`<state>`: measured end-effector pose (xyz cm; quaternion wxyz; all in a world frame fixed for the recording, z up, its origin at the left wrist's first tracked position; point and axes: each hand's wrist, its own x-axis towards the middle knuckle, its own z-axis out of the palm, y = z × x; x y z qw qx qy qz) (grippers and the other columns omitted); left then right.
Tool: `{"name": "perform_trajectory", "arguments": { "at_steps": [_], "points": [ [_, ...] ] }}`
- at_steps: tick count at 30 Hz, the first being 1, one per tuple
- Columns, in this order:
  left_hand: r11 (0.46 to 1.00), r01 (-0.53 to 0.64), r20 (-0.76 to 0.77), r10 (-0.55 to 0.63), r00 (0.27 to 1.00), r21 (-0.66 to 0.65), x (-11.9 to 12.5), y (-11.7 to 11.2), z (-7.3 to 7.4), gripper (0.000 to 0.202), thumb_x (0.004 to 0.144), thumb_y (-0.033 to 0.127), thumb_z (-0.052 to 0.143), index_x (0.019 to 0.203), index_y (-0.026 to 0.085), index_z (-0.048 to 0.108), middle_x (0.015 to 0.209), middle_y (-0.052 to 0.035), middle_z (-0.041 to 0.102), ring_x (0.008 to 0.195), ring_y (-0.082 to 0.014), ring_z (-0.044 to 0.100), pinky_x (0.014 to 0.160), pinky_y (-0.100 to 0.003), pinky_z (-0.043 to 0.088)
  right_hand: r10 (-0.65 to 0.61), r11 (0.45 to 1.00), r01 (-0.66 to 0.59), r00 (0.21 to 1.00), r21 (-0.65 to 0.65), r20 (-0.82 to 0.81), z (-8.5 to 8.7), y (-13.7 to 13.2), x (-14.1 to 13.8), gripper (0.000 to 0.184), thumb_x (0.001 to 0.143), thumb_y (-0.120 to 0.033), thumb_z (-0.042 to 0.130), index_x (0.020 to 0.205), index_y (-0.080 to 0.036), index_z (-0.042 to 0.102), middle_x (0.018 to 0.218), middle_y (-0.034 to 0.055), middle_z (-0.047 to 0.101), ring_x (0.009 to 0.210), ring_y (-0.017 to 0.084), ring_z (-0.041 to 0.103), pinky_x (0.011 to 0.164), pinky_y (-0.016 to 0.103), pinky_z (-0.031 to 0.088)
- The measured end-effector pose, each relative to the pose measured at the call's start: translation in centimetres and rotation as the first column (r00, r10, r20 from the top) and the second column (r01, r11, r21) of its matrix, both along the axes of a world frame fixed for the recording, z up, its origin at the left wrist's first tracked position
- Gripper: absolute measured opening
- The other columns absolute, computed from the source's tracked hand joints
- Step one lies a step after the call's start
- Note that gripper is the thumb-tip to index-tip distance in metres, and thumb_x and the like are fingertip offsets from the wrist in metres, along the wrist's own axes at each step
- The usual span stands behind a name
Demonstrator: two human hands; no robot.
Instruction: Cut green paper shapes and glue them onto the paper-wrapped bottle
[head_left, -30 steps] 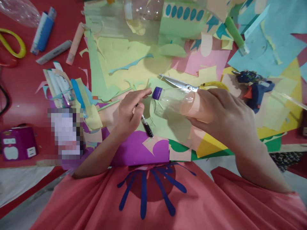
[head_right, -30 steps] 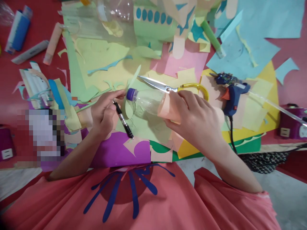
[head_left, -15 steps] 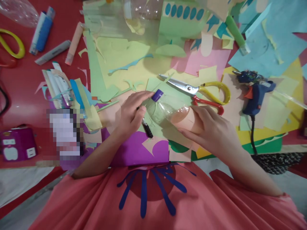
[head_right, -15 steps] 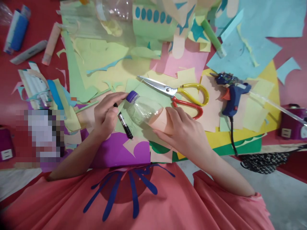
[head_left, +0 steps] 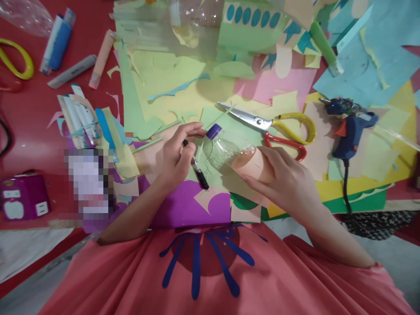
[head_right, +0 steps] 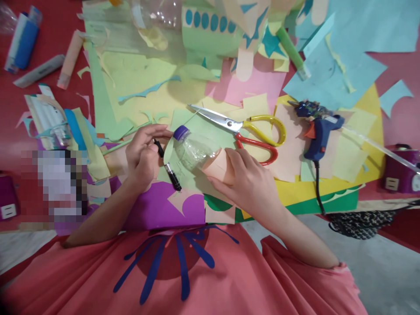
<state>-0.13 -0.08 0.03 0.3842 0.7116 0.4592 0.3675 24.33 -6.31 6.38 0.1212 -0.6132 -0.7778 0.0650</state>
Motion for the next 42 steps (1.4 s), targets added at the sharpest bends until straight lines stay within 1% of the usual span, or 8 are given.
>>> {"name": "perform_trajectory", "arguments": {
  "at_steps": [5,9,12,19,23,30,35,42],
  "points": [
    [1.000,-0.025,0.043,0.025,0.999,-0.008,0.0,0.0,0.4,0.040,0.101,0.039,0.035,0.133,0.026,0.055,0.120,-0.0093,0.073,0.110,-0.0232,0.069,0.085,-0.038,0.059,0.024,1.000,-0.024,1.000,0.014,0.005,0.0,0.0,-0.1,0.052,0.095,-0.061,0.047,0.115,-0.015,0.060,0.095,0.0142,0.071,0.076,0.025,0.069,0.055,0.033,0.050],
    [0.996,-0.006,0.048,0.001,0.999,0.091,0.4,0.4,0.9,0.039,0.102,0.038,0.037,0.120,0.024,0.068,0.118,-0.0079,0.074,0.112,-0.0232,0.068,0.094,-0.040,0.058,0.010,0.999,-0.010,1.000,0.037,-0.004,0.0,-0.1,-0.2,0.050,0.094,-0.059,0.051,0.116,-0.015,0.061,0.094,0.0140,0.071,0.077,0.026,0.069,0.055,0.033,0.051],
    [0.989,-0.007,0.021,0.004,1.000,0.150,0.5,0.6,1.0,0.041,0.102,0.043,0.037,0.118,0.026,0.071,0.119,-0.0065,0.074,0.116,-0.0234,0.067,0.098,-0.043,0.056,0.005,0.998,-0.006,1.000,0.055,0.011,0.0,-0.3,-0.3,0.051,0.094,-0.059,0.052,0.118,-0.015,0.060,0.095,0.0139,0.071,0.077,0.026,0.069,0.056,0.033,0.052],
    [0.995,0.017,0.012,-0.018,1.000,0.098,0.5,0.5,1.2,0.045,0.102,0.048,0.034,0.121,0.029,0.070,0.119,-0.0064,0.074,0.115,-0.0243,0.066,0.099,-0.045,0.055,0.052,0.991,-0.055,0.998,0.122,0.026,0.1,-0.6,-0.7,0.048,0.093,-0.056,0.056,0.118,-0.016,0.058,0.094,0.0131,0.072,0.078,0.025,0.071,0.058,0.031,0.054],
    [0.997,0.038,0.009,-0.038,0.999,0.070,0.7,0.5,1.6,0.044,0.102,0.048,0.034,0.124,0.029,0.067,0.122,-0.0050,0.073,0.113,-0.0238,0.066,0.107,-0.047,0.050,0.044,0.990,-0.050,0.998,0.131,0.041,0.4,-0.8,-0.9,0.046,0.094,-0.055,0.056,0.117,-0.015,0.058,0.094,0.0133,0.073,0.076,0.024,0.071,0.056,0.030,0.053],
    [0.992,0.056,-0.082,-0.047,0.995,0.115,0.7,0.7,1.7,0.048,0.102,0.048,0.029,0.123,0.024,0.065,0.122,-0.0077,0.072,0.114,-0.0246,0.064,0.098,-0.043,0.052,0.043,0.990,-0.047,0.999,0.131,0.033,0.5,-1.0,-1.1,0.045,0.093,-0.053,0.059,0.118,-0.015,0.057,0.095,0.0134,0.074,0.078,0.024,0.072,0.056,0.031,0.051],
    [0.990,0.073,-0.033,-0.069,0.997,0.123,0.7,0.6,1.8,0.045,0.101,0.046,0.033,0.125,0.024,0.064,0.123,-0.0072,0.072,0.113,-0.0246,0.064,0.101,-0.043,0.050,0.042,0.989,-0.049,0.998,0.141,0.050,0.4,-1.0,-0.9,0.048,0.095,-0.056,0.054,0.116,-0.013,0.057,0.094,0.0136,0.073,0.078,0.024,0.072,0.056,0.030,0.053],
    [0.998,0.045,-0.018,-0.044,0.999,0.032,0.7,0.7,1.7,0.049,0.100,0.053,0.031,0.123,0.027,0.066,0.125,-0.0059,0.071,0.119,-0.0264,0.062,0.104,-0.045,0.047,0.038,0.991,-0.044,0.998,0.128,0.051,0.1,-0.8,-0.7,0.051,0.095,-0.059,0.052,0.115,-0.012,0.058,0.097,0.0143,0.072,0.080,0.023,0.071,0.057,0.029,0.053]
  ]
}}
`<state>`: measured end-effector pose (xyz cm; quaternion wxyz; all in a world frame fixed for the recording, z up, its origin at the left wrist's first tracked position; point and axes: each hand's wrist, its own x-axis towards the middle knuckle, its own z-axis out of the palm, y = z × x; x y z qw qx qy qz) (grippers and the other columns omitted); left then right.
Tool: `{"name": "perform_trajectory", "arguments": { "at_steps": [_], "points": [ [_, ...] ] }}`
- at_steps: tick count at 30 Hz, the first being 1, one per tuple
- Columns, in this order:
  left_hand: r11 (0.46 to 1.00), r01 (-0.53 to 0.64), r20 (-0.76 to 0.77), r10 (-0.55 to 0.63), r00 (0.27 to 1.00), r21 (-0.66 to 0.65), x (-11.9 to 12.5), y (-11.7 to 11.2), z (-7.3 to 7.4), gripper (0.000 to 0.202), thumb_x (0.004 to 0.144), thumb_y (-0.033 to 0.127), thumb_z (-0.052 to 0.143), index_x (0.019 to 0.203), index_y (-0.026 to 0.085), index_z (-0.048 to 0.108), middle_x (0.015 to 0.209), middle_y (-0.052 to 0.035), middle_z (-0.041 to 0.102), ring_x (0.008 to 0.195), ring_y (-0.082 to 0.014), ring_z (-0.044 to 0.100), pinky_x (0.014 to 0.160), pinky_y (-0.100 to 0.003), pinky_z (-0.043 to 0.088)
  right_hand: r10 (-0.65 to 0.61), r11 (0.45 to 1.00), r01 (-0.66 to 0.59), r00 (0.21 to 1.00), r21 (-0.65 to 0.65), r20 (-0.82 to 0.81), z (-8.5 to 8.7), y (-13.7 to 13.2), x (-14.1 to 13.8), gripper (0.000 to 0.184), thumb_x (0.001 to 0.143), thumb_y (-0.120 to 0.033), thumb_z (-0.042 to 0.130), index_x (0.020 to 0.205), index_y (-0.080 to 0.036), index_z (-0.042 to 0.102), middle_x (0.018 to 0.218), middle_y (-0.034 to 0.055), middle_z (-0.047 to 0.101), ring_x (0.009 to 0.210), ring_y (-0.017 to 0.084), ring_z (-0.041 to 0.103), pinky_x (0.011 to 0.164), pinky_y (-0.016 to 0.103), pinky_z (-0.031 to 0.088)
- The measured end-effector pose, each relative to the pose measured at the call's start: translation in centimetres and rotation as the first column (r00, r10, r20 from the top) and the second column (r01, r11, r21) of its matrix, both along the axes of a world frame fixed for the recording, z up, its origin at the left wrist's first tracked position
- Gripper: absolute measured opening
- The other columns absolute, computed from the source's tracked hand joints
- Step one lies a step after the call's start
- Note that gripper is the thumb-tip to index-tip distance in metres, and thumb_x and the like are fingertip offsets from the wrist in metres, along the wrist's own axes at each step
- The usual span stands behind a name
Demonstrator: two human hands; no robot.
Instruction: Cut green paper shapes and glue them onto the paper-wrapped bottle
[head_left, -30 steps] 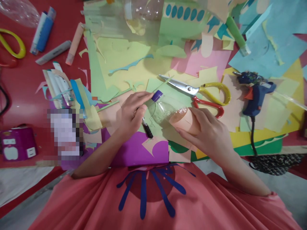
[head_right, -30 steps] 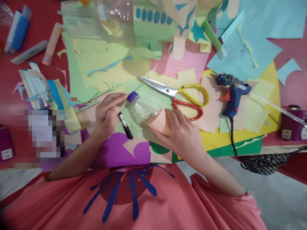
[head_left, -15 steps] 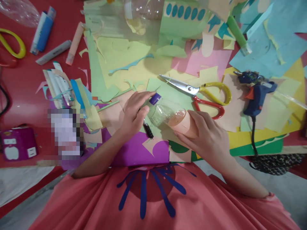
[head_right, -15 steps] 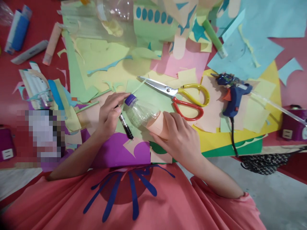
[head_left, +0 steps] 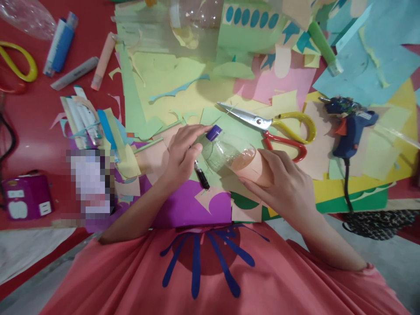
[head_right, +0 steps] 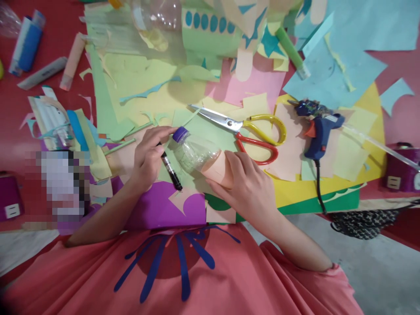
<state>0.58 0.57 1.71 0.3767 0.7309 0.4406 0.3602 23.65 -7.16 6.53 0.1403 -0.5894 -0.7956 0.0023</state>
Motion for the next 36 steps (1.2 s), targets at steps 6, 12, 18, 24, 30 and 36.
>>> {"name": "perform_trajectory", "arguments": {
  "at_steps": [6,12,18,24,30,36],
  "points": [
    [0.999,-0.035,0.016,0.035,0.999,-0.003,0.2,0.0,0.0,0.050,0.101,0.054,0.032,0.120,0.025,0.069,0.120,-0.0067,0.073,0.113,-0.0255,0.064,0.099,-0.044,0.049,-0.035,0.999,0.035,0.999,-0.001,-0.016,-0.1,0.0,0.0,0.052,0.095,-0.060,0.053,0.118,-0.013,0.059,0.097,0.0133,0.072,0.079,0.023,0.070,0.057,0.029,0.053],
    [1.000,-0.025,-0.008,0.025,1.000,-0.007,0.1,-0.2,0.1,0.052,0.101,0.057,0.030,0.122,0.027,0.068,0.123,-0.0051,0.073,0.116,-0.0255,0.064,0.109,-0.047,0.044,-0.049,0.999,0.049,0.999,0.009,-0.018,-0.1,0.1,0.1,0.053,0.095,-0.061,0.052,0.116,-0.012,0.059,0.095,0.0135,0.071,0.075,0.022,0.069,0.052,0.028,0.049],
    [0.998,-0.044,0.002,0.044,0.999,-0.033,-0.2,-0.5,-0.3,0.051,0.101,0.058,0.032,0.123,0.029,0.069,0.120,-0.0034,0.075,0.115,-0.0245,0.066,0.120,-0.049,0.036,-0.074,0.997,0.074,0.997,-0.012,0.004,-0.3,0.1,0.1,0.055,0.095,-0.063,0.049,0.119,-0.014,0.057,0.096,0.0130,0.070,0.076,0.023,0.069,0.051,0.028,0.048],
    [0.998,-0.038,-0.027,0.040,0.999,0.050,-0.1,-0.8,-0.5,0.048,0.103,0.049,0.032,0.126,0.025,0.067,0.118,-0.0057,0.075,0.115,-0.0238,0.067,0.120,-0.049,0.036,-0.079,0.997,0.080,0.996,-0.003,0.044,-0.4,0.0,0.0,0.056,0.096,-0.064,0.046,0.120,-0.015,0.056,0.096,0.0128,0.070,0.076,0.023,0.069,0.053,0.029,0.049],
    [0.997,-0.074,-0.038,0.076,0.996,0.034,0.4,-1.0,-0.3,0.046,0.102,0.052,0.033,0.121,0.026,0.065,0.121,-0.0064,0.072,0.115,-0.0250,0.065,0.117,-0.049,0.038,-0.048,0.997,0.046,0.998,0.068,0.034,-0.2,-0.2,-0.6,0.047,0.097,-0.054,0.051,0.118,-0.013,0.055,0.095,0.0134,0.071,0.080,0.023,0.070,0.059,0.030,0.052],
    [1.000,-0.001,-0.009,0.001,1.000,0.020,0.3,-1.3,-0.7,0.050,0.103,0.051,0.031,0.140,0.028,0.055,0.136,-0.0052,0.067,0.128,-0.0245,0.061,0.128,-0.050,0.023,-0.032,0.996,0.027,0.998,0.082,0.055,-0.2,-0.8,-1.2,0.045,0.095,-0.051,0.057,0.119,-0.012,0.054,0.095,0.0124,0.071,0.081,0.023,0.070,0.060,0.030,0.051]
  ]
}}
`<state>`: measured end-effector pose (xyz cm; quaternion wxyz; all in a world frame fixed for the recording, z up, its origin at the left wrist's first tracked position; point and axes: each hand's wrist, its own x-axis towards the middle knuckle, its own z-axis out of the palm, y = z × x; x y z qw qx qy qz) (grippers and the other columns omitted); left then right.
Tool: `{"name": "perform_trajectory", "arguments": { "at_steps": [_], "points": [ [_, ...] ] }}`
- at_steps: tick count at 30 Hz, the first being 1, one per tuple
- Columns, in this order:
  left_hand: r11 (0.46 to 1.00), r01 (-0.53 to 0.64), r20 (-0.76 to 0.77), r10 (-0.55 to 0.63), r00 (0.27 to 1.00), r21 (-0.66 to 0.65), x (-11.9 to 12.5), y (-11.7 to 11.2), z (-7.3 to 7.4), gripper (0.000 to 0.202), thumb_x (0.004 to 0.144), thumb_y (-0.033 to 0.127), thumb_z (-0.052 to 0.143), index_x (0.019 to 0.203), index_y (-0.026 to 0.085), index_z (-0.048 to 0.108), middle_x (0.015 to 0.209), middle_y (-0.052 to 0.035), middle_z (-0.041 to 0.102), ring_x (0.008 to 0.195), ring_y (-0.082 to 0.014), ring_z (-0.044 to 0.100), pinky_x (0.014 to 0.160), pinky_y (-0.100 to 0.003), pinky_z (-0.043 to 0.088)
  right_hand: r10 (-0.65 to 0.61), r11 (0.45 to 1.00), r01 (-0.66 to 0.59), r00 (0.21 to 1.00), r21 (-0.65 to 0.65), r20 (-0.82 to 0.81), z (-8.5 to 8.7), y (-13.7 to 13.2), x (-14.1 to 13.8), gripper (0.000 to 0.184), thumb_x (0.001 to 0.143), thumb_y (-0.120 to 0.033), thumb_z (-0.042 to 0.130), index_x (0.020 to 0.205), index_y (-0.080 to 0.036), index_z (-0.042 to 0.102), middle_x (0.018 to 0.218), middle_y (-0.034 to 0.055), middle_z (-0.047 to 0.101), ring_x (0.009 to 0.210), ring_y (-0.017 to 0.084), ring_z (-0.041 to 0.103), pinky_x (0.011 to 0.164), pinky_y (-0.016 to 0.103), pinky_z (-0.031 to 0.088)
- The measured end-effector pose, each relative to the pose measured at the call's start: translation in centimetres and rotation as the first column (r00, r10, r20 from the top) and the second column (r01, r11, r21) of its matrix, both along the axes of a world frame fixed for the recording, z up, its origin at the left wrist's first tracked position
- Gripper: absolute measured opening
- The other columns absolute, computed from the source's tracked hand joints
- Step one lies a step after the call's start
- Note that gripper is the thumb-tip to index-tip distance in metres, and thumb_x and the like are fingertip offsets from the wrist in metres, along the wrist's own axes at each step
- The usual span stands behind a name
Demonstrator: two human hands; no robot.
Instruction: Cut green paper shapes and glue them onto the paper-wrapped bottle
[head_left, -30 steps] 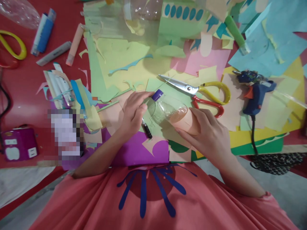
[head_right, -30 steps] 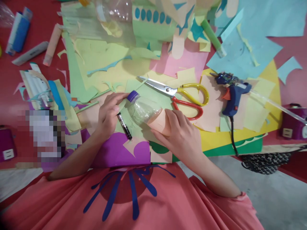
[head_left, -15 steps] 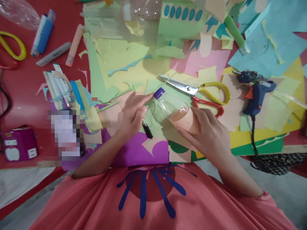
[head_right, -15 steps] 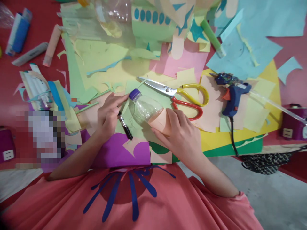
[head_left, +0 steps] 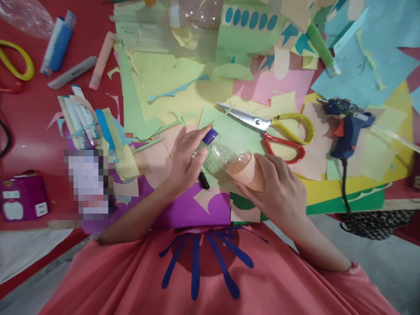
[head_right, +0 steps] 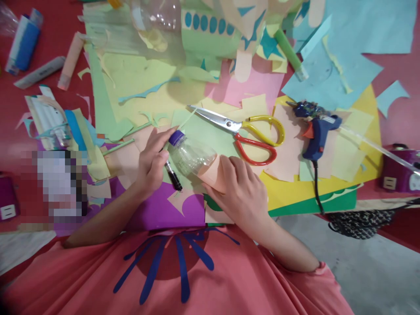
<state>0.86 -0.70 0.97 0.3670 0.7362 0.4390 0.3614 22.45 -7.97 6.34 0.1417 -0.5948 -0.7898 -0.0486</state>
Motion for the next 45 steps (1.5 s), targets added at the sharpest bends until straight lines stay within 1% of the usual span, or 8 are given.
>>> {"name": "perform_trajectory", "arguments": {
  "at_steps": [6,10,15,20,26,31,39,45],
  "points": [
    [0.998,0.058,0.031,-0.056,0.998,-0.039,0.0,-0.5,0.2,0.052,0.103,0.050,0.032,0.149,0.027,0.046,0.152,-0.0053,0.055,0.142,-0.0277,0.051,0.129,-0.049,0.025,-0.007,1.000,0.007,0.999,-0.009,-0.041,0.0,-0.1,-0.1,0.045,0.095,-0.051,0.057,0.121,-0.015,0.052,0.094,0.0108,0.070,0.084,0.023,0.069,0.064,0.031,0.053],
    [0.995,0.011,0.027,-0.008,1.000,-0.102,0.0,-0.6,0.4,0.054,0.102,0.053,0.034,0.146,0.027,0.051,0.150,-0.0055,0.057,0.145,-0.0284,0.047,0.127,-0.048,0.032,-0.014,1.000,0.012,0.999,-0.029,-0.050,0.0,0.0,-0.2,0.044,0.094,-0.048,0.059,0.124,-0.017,0.050,0.094,0.0101,0.070,0.084,0.024,0.068,0.065,0.032,0.053],
    [0.989,-0.003,0.016,0.006,1.000,-0.149,0.0,-0.4,0.8,0.055,0.100,0.058,0.037,0.142,0.027,0.055,0.146,-0.0046,0.061,0.140,-0.0262,0.053,0.125,-0.045,0.036,0.006,0.999,-0.008,0.999,-0.038,-0.049,-0.2,0.1,-0.2,0.043,0.093,-0.047,0.059,0.122,-0.016,0.050,0.093,0.0104,0.069,0.083,0.024,0.068,0.062,0.031,0.052],
    [0.983,-0.001,0.050,0.010,0.999,-0.184,0.0,-0.5,0.7,0.057,0.099,0.058,0.040,0.145,0.027,0.053,0.151,-0.0050,0.056,0.146,-0.0287,0.045,0.126,-0.045,0.034,-0.006,0.999,0.003,0.998,-0.041,-0.060,-0.2,0.3,0.1,0.042,0.095,-0.052,0.056,0.119,-0.017,0.053,0.093,0.0102,0.069,0.082,0.023,0.068,0.061,0.031,0.051],
    [0.974,0.023,0.128,0.005,0.992,-0.224,0.4,-0.2,0.8,0.058,0.100,0.058,0.037,0.143,0.025,0.055,0.151,-0.0064,0.055,0.146,-0.0263,0.046,0.126,-0.042,0.035,-0.013,0.996,0.004,0.995,-0.084,-0.100,-0.4,0.7,0.9,0.052,0.095,-0.063,0.049,0.118,-0.017,0.055,0.096,0.0111,0.069,0.084,0.024,0.070,0.061,0.032,0.054],
    [0.968,0.013,0.127,0.019,0.992,-0.249,0.7,0.0,1.3,0.056,0.100,0.059,0.036,0.139,0.025,0.057,0.147,-0.0054,0.060,0.140,-0.0255,0.054,0.118,-0.040,0.044,-0.051,0.997,0.044,0.993,-0.062,-0.106,-0.4,0.6,1.2,0.055,0.094,-0.065,0.051,0.123,-0.018,0.054,0.099,0.0119,0.069,0.084,0.025,0.069,0.063,0.035,0.056],
    [0.980,0.004,0.074,0.011,0.997,-0.199,0.4,0.0,1.1,0.054,0.099,0.060,0.040,0.138,0.027,0.057,0.143,-0.0061,0.063,0.134,-0.0246,0.058,0.113,-0.039,0.047,-0.043,0.997,0.035,0.993,-0.072,-0.109,-0.4,0.5,1.3,0.054,0.094,-0.062,0.052,0.125,-0.018,0.053,0.100,0.0124,0.069,0.086,0.026,0.070,0.063,0.035,0.056],
    [0.957,-0.084,0.158,0.132,0.979,-0.279,0.2,0.7,1.3,0.047,0.098,0.060,0.044,0.115,0.023,0.067,0.115,-0.0070,0.075,0.109,-0.0209,0.071,0.093,-0.035,0.057,0.047,0.996,-0.053,0.996,-0.073,-0.077,0.4,0.8,1.7,0.052,0.095,-0.061,0.050,0.119,-0.016,0.056,0.097,0.0129,0.071,0.082,0.024,0.070,0.059,0.031,0.055]
  ]
}}
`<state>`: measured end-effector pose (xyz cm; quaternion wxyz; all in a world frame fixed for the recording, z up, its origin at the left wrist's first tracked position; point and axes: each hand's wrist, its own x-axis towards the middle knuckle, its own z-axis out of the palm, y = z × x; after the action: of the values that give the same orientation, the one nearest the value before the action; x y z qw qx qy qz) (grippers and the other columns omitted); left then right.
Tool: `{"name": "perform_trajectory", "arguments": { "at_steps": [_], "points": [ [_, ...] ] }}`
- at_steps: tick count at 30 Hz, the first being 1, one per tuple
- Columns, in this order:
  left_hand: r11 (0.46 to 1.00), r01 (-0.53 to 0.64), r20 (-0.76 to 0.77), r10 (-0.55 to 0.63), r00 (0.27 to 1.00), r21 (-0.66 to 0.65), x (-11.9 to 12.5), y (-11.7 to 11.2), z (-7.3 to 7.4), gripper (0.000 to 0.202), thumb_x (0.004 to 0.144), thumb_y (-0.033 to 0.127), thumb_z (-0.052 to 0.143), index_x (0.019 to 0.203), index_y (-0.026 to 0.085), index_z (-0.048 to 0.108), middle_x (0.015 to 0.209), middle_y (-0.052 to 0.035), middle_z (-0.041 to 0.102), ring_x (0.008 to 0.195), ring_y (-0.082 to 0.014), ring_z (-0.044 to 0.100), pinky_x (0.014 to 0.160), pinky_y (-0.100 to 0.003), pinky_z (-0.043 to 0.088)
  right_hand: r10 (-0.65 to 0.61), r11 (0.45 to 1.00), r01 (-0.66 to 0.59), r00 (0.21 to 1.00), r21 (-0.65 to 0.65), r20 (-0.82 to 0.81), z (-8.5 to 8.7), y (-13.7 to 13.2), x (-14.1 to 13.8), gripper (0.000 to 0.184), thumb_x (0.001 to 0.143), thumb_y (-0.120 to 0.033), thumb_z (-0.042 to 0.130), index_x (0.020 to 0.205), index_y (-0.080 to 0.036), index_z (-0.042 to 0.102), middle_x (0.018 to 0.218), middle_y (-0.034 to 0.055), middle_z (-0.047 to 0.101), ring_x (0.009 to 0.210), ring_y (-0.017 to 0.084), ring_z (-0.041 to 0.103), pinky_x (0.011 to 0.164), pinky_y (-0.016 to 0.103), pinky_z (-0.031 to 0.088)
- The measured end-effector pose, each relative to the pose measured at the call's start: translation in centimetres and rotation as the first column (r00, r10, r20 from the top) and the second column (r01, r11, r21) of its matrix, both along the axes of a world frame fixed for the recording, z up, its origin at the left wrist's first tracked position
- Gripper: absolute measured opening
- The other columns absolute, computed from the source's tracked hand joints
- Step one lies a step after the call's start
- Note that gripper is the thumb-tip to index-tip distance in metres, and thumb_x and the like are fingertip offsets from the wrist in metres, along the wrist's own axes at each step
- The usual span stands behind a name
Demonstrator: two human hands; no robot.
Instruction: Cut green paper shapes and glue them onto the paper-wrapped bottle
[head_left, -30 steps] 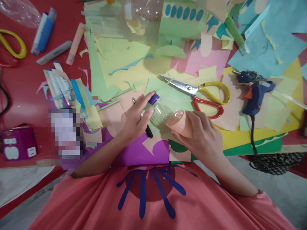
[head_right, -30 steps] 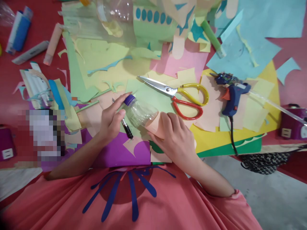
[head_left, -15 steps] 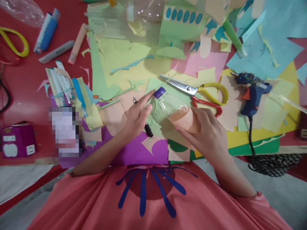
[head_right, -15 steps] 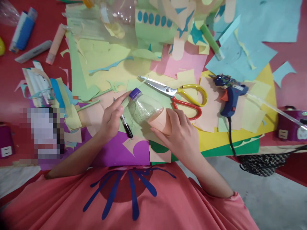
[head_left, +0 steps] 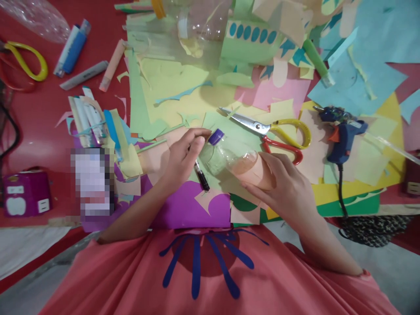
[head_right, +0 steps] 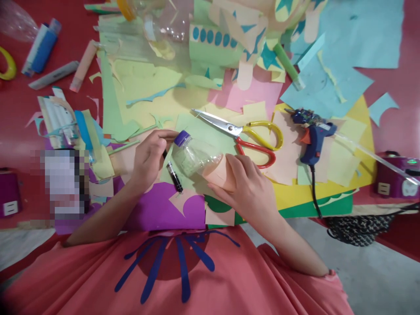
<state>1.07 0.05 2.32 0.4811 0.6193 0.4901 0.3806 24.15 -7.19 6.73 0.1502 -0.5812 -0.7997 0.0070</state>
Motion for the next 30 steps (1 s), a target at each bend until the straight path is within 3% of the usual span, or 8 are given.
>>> {"name": "perform_trajectory", "arguments": {
  "at_steps": [3,6,12,15,27,30],
  "points": [
    [0.999,-0.026,0.062,0.027,0.998,-0.021,0.0,0.4,0.0,0.044,0.089,0.061,0.062,0.111,0.023,0.067,0.106,-0.0066,0.077,0.098,-0.0185,0.073,0.088,-0.032,0.059,0.034,0.999,-0.036,0.997,0.033,0.071,0.9,0.6,0.6,0.046,0.094,-0.053,0.058,0.122,-0.016,0.057,0.102,0.0140,0.072,0.085,0.025,0.071,0.065,0.034,0.056],
    [0.999,-0.039,0.109,0.042,0.993,-0.024,0.0,0.6,-0.4,0.049,0.082,0.064,0.068,0.108,0.022,0.069,0.103,-0.0064,0.077,0.093,-0.0182,0.074,0.084,-0.032,0.061,0.063,0.998,-0.064,0.991,0.002,0.115,1.7,1.8,1.4,0.044,0.093,-0.046,0.060,0.127,-0.018,0.057,0.111,0.0148,0.071,0.096,0.029,0.071,0.074,0.039,0.058],
    [0.991,-0.130,0.057,0.132,0.990,-0.032,-0.5,0.8,-1.5,0.051,0.087,0.062,0.063,0.122,0.025,0.070,0.125,-0.0060,0.074,0.115,-0.0246,0.071,0.101,-0.043,0.060,0.107,0.994,-0.108,0.984,0.004,0.144,1.8,4.9,0.8,0.042,0.094,-0.040,0.060,0.129,-0.016,0.059,0.111,0.0149,0.071,0.097,0.030,0.070,0.077,0.042,0.058],
    [0.978,-0.206,-0.030,0.206,0.978,0.011,-0.9,0.9,-1.8,0.048,0.092,0.060,0.058,0.128,0.029,0.068,0.130,-0.0025,0.072,0.121,-0.0243,0.068,0.106,-0.043,0.057,0.118,0.993,-0.119,0.981,-0.008,0.154,1.4,5.8,-0.2,0.042,0.094,-0.039,0.060,0.128,-0.014,0.059,0.110,0.0158,0.071,0.098,0.030,0.069,0.078,0.042,0.058],
    [0.953,-0.284,-0.167,0.298,0.940,0.107,-1.2,0.6,-1.8,0.039,0.094,0.057,0.057,0.122,0.033,0.071,0.126,0.0017,0.074,0.125,-0.0269,0.066,0.105,-0.047,0.057,0.100,0.993,-0.090,0.984,-0.071,0.149,0.7,5.4,-1.4,0.041,0.097,-0.040,0.056,0.129,-0.016,0.057,0.111,0.0168,0.070,0.101,0.029,0.066,0.084,0.042,0.055],
    [0.949,-0.300,-0.117,0.311,0.943,0.102,-1.1,0.7,-2.0,0.040,0.092,0.057,0.060,0.120,0.031,0.071,0.122,-0.0004,0.076,0.120,-0.0262,0.069,0.103,-0.046,0.058,0.114,0.993,-0.107,0.984,-0.056,0.140,0.8,5.5,-0.9,0.040,0.098,-0.037,0.055,0.131,-0.015,0.056,0.115,0.0164,0.069,0.103,0.029,0.066,0.085,0.041,0.056]
  ]
}}
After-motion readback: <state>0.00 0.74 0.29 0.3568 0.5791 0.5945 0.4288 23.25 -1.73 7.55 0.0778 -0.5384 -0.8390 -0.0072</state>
